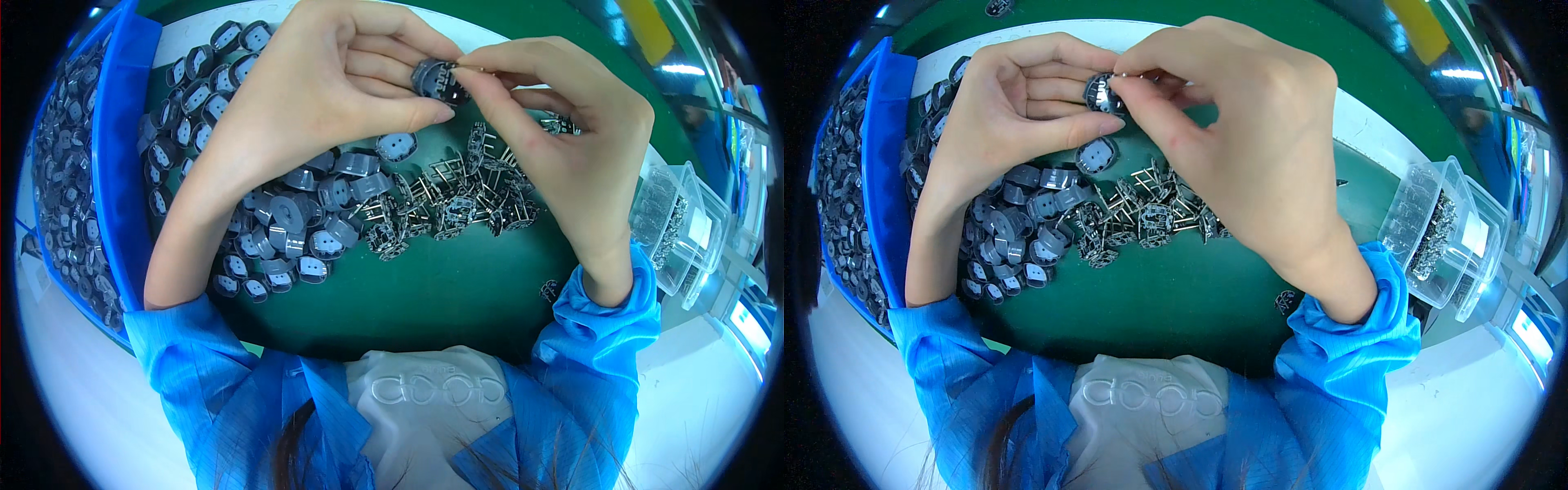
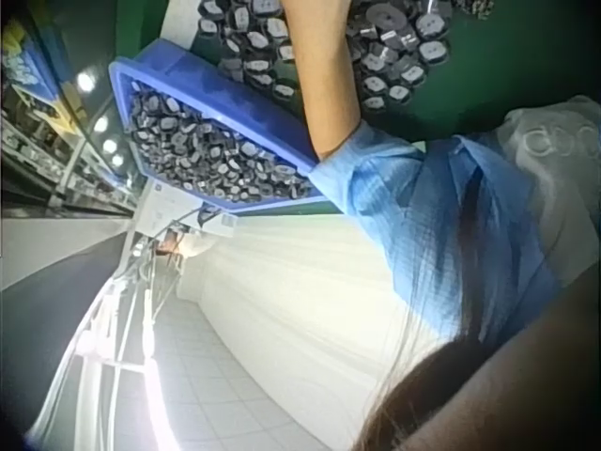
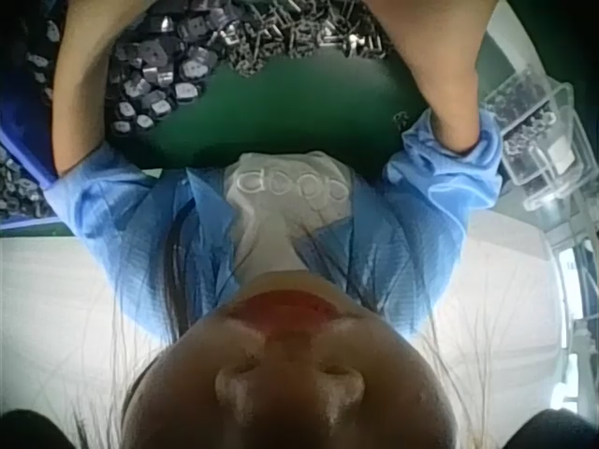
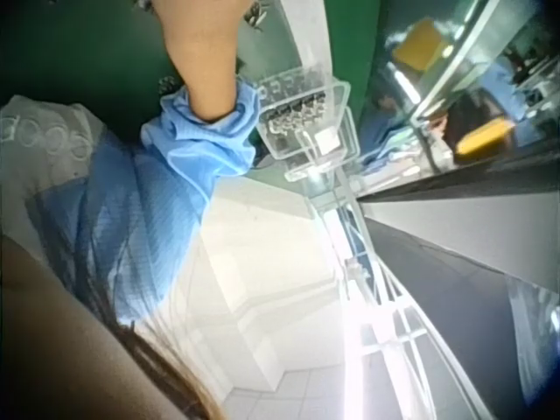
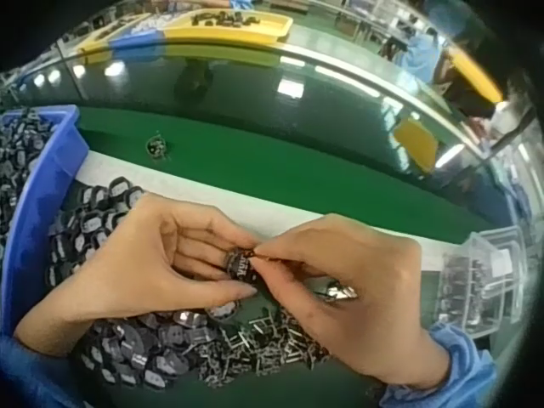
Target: The person inserts metal pins into grey plastic housings by hand, one by one, on an assembly line.
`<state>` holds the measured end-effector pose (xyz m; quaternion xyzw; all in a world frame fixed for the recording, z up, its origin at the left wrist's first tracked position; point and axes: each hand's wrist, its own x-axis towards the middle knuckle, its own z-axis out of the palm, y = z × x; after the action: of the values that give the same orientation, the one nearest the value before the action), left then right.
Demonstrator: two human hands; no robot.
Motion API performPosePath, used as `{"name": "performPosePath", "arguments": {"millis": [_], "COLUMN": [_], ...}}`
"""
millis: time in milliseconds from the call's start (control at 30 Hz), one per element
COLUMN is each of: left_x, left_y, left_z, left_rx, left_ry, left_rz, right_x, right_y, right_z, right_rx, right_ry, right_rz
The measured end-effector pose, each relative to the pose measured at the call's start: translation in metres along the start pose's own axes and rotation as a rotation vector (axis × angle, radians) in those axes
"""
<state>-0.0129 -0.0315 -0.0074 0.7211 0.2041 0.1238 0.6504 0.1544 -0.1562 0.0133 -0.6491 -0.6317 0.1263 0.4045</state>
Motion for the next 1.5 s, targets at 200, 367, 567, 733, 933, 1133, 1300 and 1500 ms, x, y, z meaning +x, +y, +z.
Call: {"name": "performPosePath", "arguments": {"millis": [200, 367, 567, 733, 933, 1133, 1300, 1500], "left_x": [-0.004, -0.003, -0.002, -0.005, -0.005, -0.003, -0.003, -0.004], "left_y": [0.005, 0.002, -0.004, 0.002, 0.000, -0.002, 0.000, -0.002], "left_z": [0.007, 0.011, 0.005, 0.006, 0.005, 0.006, 0.004, 0.012], "left_rx": [-0.083, -0.125, -0.255, -0.201, -0.193, -0.212, -0.050, -0.205], "left_ry": [0.035, 0.113, 0.095, 0.107, 0.087, 0.125, 0.132, 0.148], "left_rz": [-0.087, 0.001, -0.054, 0.000, 0.066, 0.003, -0.047, -0.001], "right_x": [0.001, 0.000, -0.001, 0.002, -0.005, 0.003, -0.001, -0.002], "right_y": [0.001, 0.003, -0.001, -0.012, 0.002, 0.005, 0.002, 0.001], "right_z": [0.002, 0.008, 0.010, 0.017, 0.024, 0.020, 0.012, 0.014], "right_rx": [-0.055, -0.072, -0.033, -0.033, 0.721, 0.314, -0.121, -0.254], "right_ry": [-0.012, 0.105, 0.038, -0.055, -0.064, 0.181, 0.190, 0.275], "right_rz": [-0.043, -0.066, -0.015, 0.027, 0.241, -0.099, -0.262, -0.297]}}
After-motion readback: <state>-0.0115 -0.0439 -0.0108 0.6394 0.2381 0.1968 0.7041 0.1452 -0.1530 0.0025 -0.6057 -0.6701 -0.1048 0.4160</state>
